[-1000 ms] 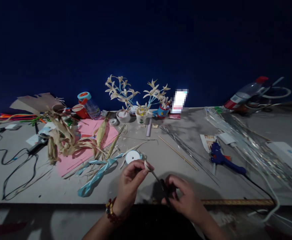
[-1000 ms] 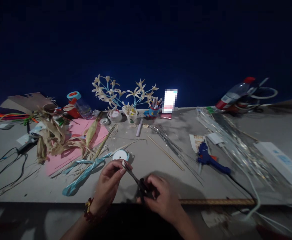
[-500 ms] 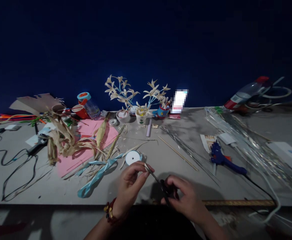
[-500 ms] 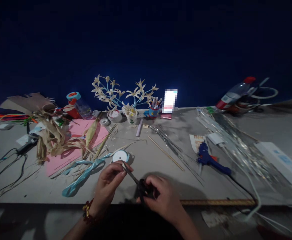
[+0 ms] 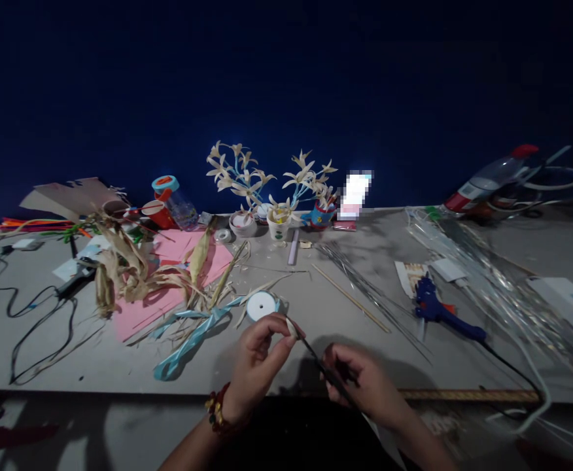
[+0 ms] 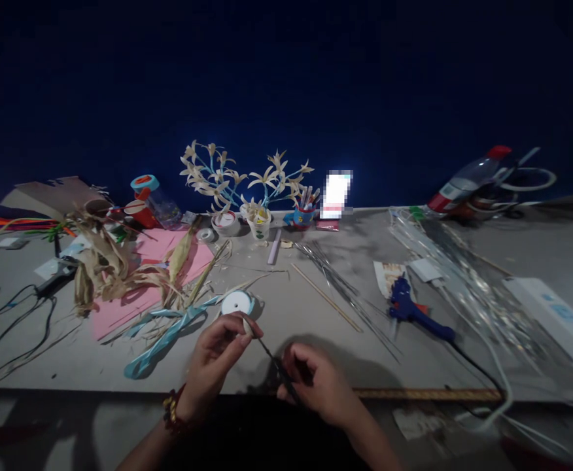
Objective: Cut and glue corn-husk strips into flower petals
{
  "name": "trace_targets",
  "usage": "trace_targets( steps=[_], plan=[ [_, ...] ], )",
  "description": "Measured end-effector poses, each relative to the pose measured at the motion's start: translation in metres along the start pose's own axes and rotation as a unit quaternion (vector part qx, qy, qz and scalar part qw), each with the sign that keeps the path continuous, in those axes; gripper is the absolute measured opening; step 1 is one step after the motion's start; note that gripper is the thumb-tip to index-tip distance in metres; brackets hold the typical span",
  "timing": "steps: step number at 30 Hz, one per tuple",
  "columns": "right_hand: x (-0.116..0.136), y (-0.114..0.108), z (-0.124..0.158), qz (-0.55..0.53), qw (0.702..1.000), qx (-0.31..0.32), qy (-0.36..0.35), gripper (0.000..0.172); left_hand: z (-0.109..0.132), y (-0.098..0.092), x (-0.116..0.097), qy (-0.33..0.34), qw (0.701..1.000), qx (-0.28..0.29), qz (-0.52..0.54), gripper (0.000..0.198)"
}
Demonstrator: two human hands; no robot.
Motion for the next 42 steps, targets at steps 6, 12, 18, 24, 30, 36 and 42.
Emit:
trace_targets(
  steps=[6, 12, 18, 24, 30, 36, 42],
  plan=[
    [0.0013, 0.0033, -0.0002, -0.071, 0.996, 0.031, 0.034, 0.046, -0.0001, 0.0014, 0.0019, -0.011, 1.0, 0.003, -0.003, 0.007],
    [0.0028, 0.001, -0.0007, -0.035, 0.999, 0.011, 0.009, 0.045, -0.0014, 0.0031, -0.0009, 0.001, 1.0, 0.012, 0.005, 0.007],
    [0.0027, 0.0029, -0.0004, -0.039, 0.999, 0.015, 0.028, 0.054, -0.0011, 0.0028, 0.0017, -0.007, 1.0, 0.01, 0.004, 0.007],
    [0.003, 0.0034, -0.0013, -0.051, 0.998, 0.023, 0.038, 0.062, -0.0029, 0.0035, 0.0002, -0.005, 1.0, 0.011, 0.013, 0.006],
    [0.0027, 0.0039, -0.0012, -0.044, 0.999, 0.019, 0.025, 0.06, -0.0023, 0.0037, -0.0007, -0.015, 1.0, 0.009, 0.013, 0.008],
    [0.0053, 0.0031, -0.0013, -0.025, 0.999, 0.009, 0.027, 0.054, -0.0031, 0.0038, -0.0007, -0.015, 1.0, 0.004, 0.013, 0.01],
    [0.0044, 0.0029, -0.0026, -0.033, 0.999, -0.001, 0.031, 0.055, -0.0031, 0.0041, 0.001, -0.02, 1.0, 0.007, 0.019, 0.008]
  ],
)
Point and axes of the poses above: each hand's wrist, its own z-axis away from the middle knuckle, its own y-axis out of the palm, x = y × z, the point moved 3 cm from there along -z, towards the middle knuckle, and after that the axes turned 8 degrees about y, right-handed, at the moved point
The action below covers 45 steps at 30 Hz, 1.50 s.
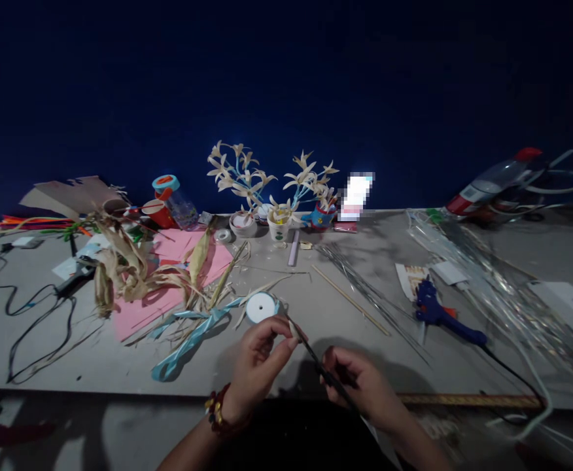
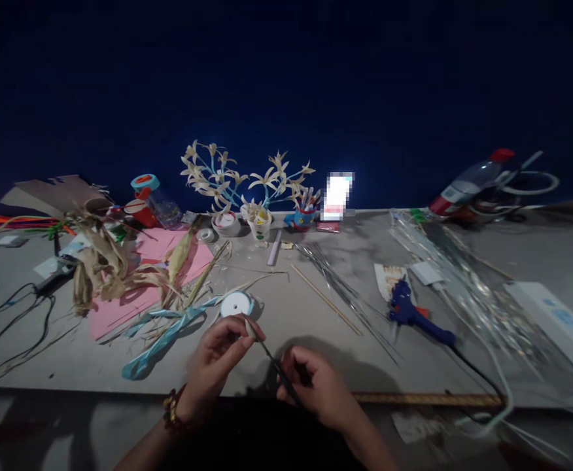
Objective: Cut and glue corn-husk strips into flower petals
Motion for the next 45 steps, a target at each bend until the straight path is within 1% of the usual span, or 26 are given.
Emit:
trace_targets(
  steps=[5, 9, 13, 18, 22, 25, 27, 29, 32, 37, 42, 45],
  plan=[
    [0.002, 0.0, 0.001, -0.017, 1.0, 0.009, 0.002, 0.061, -0.001, 0.0, 0.0, -0.009, 1.0, -0.004, 0.012, 0.01],
    [0.0, 0.001, 0.001, -0.016, 1.0, 0.014, -0.002, 0.061, -0.001, 0.0, 0.001, -0.02, 1.0, -0.012, 0.012, 0.012],
    [-0.002, 0.002, 0.001, -0.023, 1.0, 0.02, 0.0, 0.063, -0.001, 0.0, 0.0, -0.017, 1.0, -0.015, 0.019, 0.011],
    [0.006, -0.001, 0.003, 0.03, 0.999, -0.004, -0.034, 0.056, -0.001, 0.0, 0.001, -0.03, 0.999, -0.006, 0.019, 0.012],
    [0.006, -0.001, 0.002, 0.029, 0.999, -0.004, -0.023, 0.052, 0.001, -0.001, 0.002, -0.04, 0.999, -0.015, 0.021, 0.013],
    [0.002, -0.001, 0.001, 0.037, 0.999, -0.008, -0.03, 0.049, 0.002, -0.001, 0.003, -0.043, 0.999, -0.019, 0.025, 0.013],
    [-0.003, -0.001, 0.0, 0.033, 0.999, -0.006, -0.034, 0.049, 0.001, -0.001, 0.003, -0.043, 0.999, -0.019, 0.025, 0.013],
    [-0.006, 0.0, -0.001, 0.007, 1.0, 0.001, -0.029, 0.052, 0.001, -0.001, 0.003, -0.042, 0.999, -0.018, 0.022, 0.013],
    [-0.006, 0.001, -0.001, -0.021, 0.999, 0.009, -0.032, 0.054, 0.0, 0.0, 0.002, -0.039, 0.999, -0.02, 0.022, 0.015],
    [-0.002, 0.002, 0.0, 0.002, 1.0, -0.006, -0.031, 0.048, 0.001, 0.0, 0.002, -0.041, 0.999, -0.027, 0.021, 0.016],
    [-0.011, 0.003, -0.003, -0.015, 0.999, -0.001, -0.04, 0.05, 0.002, -0.001, 0.006, -0.051, 0.998, -0.028, 0.032, 0.016],
    [-0.011, 0.003, -0.003, -0.012, 0.999, 0.0, -0.039, 0.051, 0.003, -0.001, 0.008, -0.058, 0.997, -0.03, 0.042, 0.015]
  ],
)
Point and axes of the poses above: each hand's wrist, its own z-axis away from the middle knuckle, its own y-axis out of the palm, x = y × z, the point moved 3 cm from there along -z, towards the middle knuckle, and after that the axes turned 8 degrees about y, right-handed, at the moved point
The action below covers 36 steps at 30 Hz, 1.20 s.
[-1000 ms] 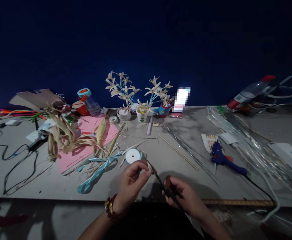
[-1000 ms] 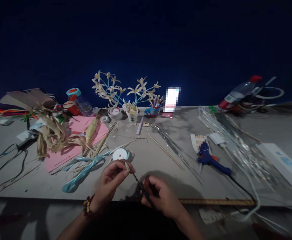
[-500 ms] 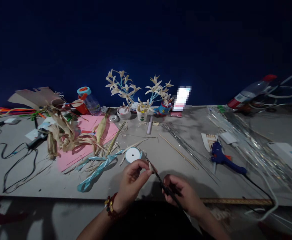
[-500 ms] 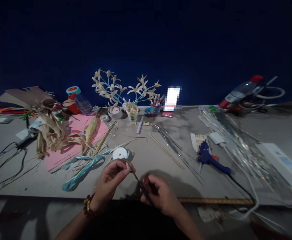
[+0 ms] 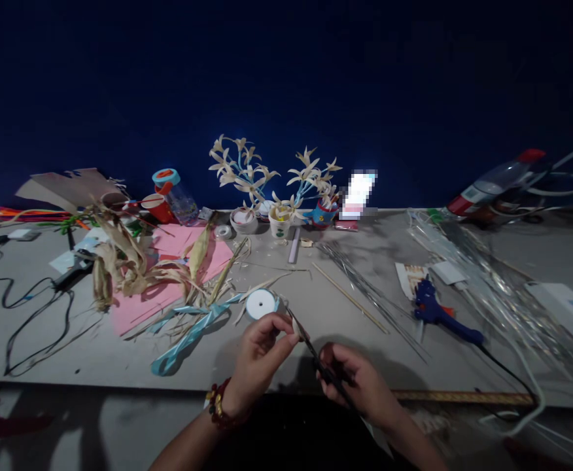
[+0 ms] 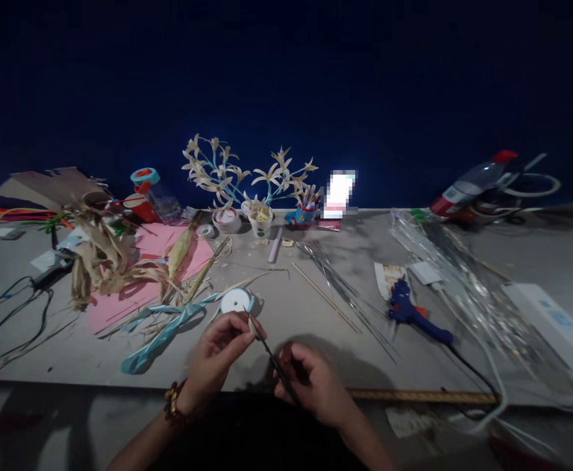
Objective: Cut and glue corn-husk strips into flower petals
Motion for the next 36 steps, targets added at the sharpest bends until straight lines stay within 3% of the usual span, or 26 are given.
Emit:
trace_targets(
  steps=[10, 23, 36],
  plan=[
    [0.015, 0.001, 0.002, 0.015, 1.0, -0.007, 0.017, 0.052, -0.001, 0.001, -0.002, 0.004, 1.0, -0.006, 0.017, 0.013],
    [0.01, 0.003, 0.002, 0.028, 0.999, -0.021, -0.008, 0.049, 0.002, 0.0, 0.002, 0.0, 1.0, 0.001, 0.027, 0.011],
    [0.005, 0.003, 0.001, 0.016, 0.999, -0.023, 0.032, 0.043, 0.001, 0.0, 0.003, -0.003, 0.999, -0.002, 0.036, 0.013]
  ],
)
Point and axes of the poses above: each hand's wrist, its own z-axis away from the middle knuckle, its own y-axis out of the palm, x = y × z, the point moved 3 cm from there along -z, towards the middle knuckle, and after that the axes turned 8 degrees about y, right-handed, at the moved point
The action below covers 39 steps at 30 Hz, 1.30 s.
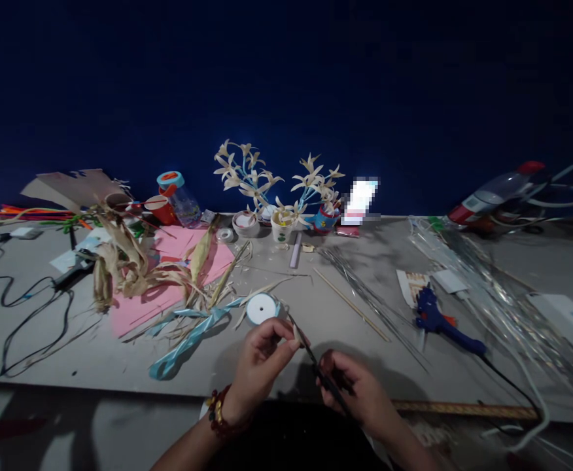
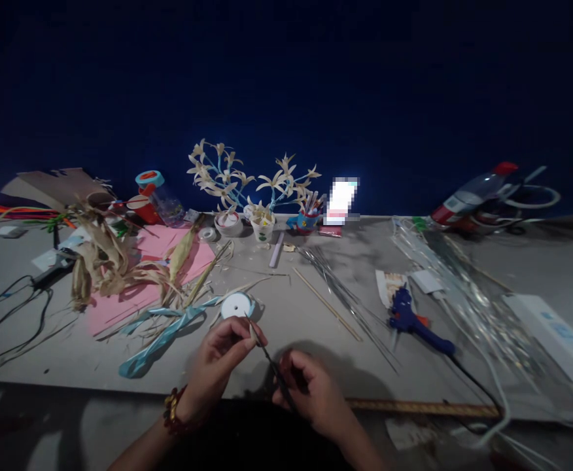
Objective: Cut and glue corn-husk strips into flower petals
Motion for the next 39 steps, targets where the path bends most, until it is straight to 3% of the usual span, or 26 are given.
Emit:
trace_targets(
  steps=[18, 23, 31, 39],
  plan=[
    [0.009, 0.0, 0.002, 0.029, 1.0, 0.004, -0.009, 0.057, -0.002, -0.001, -0.002, 0.025, 0.999, 0.019, 0.006, 0.009],
    [0.011, -0.001, 0.003, 0.044, 0.999, 0.0, -0.007, 0.055, -0.007, -0.005, -0.004, 0.049, 0.999, -0.009, -0.021, 0.013],
    [0.008, 0.005, 0.002, -0.012, 0.999, 0.033, 0.011, 0.063, -0.006, -0.002, 0.0, 0.028, 0.999, -0.036, -0.005, 0.012],
    [0.008, 0.004, 0.0, 0.006, 1.0, 0.021, -0.004, 0.061, -0.005, -0.001, 0.002, 0.025, 0.998, -0.05, 0.0, 0.011]
  ],
)
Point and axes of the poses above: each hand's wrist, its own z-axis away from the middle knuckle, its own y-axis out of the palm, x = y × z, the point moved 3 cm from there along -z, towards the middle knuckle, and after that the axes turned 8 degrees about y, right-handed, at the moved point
